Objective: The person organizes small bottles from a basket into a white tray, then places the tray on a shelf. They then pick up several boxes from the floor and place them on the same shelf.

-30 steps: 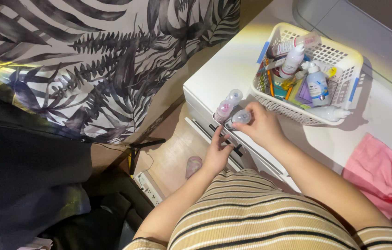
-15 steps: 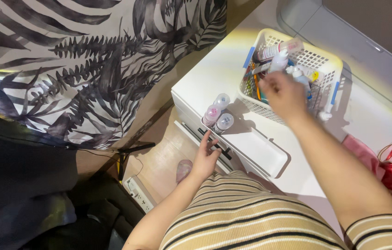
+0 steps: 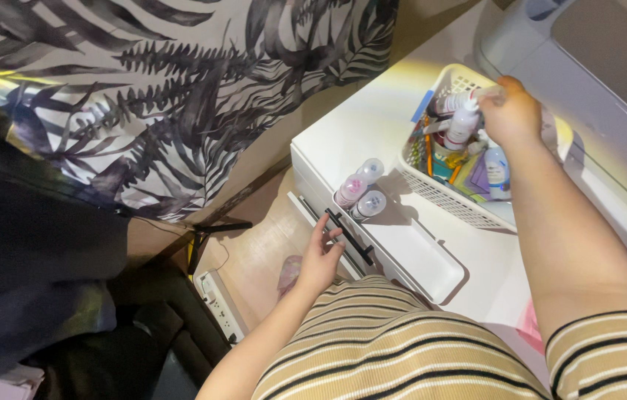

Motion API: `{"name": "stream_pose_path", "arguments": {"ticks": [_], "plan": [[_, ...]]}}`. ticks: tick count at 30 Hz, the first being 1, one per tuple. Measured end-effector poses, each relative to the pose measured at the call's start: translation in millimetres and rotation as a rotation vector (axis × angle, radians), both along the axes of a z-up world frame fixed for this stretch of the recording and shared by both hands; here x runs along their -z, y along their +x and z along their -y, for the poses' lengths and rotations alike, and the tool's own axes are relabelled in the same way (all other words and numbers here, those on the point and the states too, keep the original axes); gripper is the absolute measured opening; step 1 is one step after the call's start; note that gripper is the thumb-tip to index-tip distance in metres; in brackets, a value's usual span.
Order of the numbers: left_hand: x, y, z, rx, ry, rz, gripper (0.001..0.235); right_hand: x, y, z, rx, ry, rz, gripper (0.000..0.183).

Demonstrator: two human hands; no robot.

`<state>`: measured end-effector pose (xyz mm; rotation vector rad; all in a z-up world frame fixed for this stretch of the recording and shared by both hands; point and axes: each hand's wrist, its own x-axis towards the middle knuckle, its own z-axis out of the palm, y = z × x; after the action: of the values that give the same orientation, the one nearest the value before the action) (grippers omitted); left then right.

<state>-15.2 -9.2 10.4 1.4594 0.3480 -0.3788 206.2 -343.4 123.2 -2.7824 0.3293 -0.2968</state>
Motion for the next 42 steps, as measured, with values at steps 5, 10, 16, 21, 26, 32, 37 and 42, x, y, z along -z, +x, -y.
{"name": "stream_pose_path", "arguments": {"ticks": [5, 10, 16, 21, 26, 32, 37, 42], "plan": [[-26.1, -4.5, 0.8, -0.036, 0.044, 0.088, 0.055, -19.6, -14.2, -10.0, -0.030, 0.037, 0.075, 0.030], [-40.8, -2.4, 4.8, -0.122, -0.070, 0.314, 0.038, -69.9, -52.5, -21.0, -0.130, -0.051, 0.280, 0.035], [-34.1, 0.6, 10.8, -0.066, -0.104, 0.366, 0.035, -118.6, -128.7, -34.7, -0.337, 0.378, 0.414, 0.013], [-46.4, -1.3, 8.4, 0.017, -0.026, 0.331, 0.033, -134.8, -168.9, -69.2, -0.297, 0.711, 0.208, 0.037], [-42.9, -3.0, 8.7, 0.039, -0.087, 0.357, 0.034, -92.4, -169.1, -67.4, -0.496, 0.872, 0.120, 0.043], [-18.2, -5.6, -1.1, 0.032, -0.089, 0.431, 0.041, -52.2, -154.2, -89.2, -0.589, 0.557, 0.175, 0.040], [-16.5, -9.0, -15.7, 0.005, -0.075, 0.411, 0.042, -20.6, -143.2, -106.4, -0.701, 0.398, 0.128, 0.038], [-15.5, -11.2, -27.0, -0.002, -0.060, 0.392, 0.039, 23.1, -131.3, -114.3, -0.771, 0.379, 0.180, 0.031]]}}
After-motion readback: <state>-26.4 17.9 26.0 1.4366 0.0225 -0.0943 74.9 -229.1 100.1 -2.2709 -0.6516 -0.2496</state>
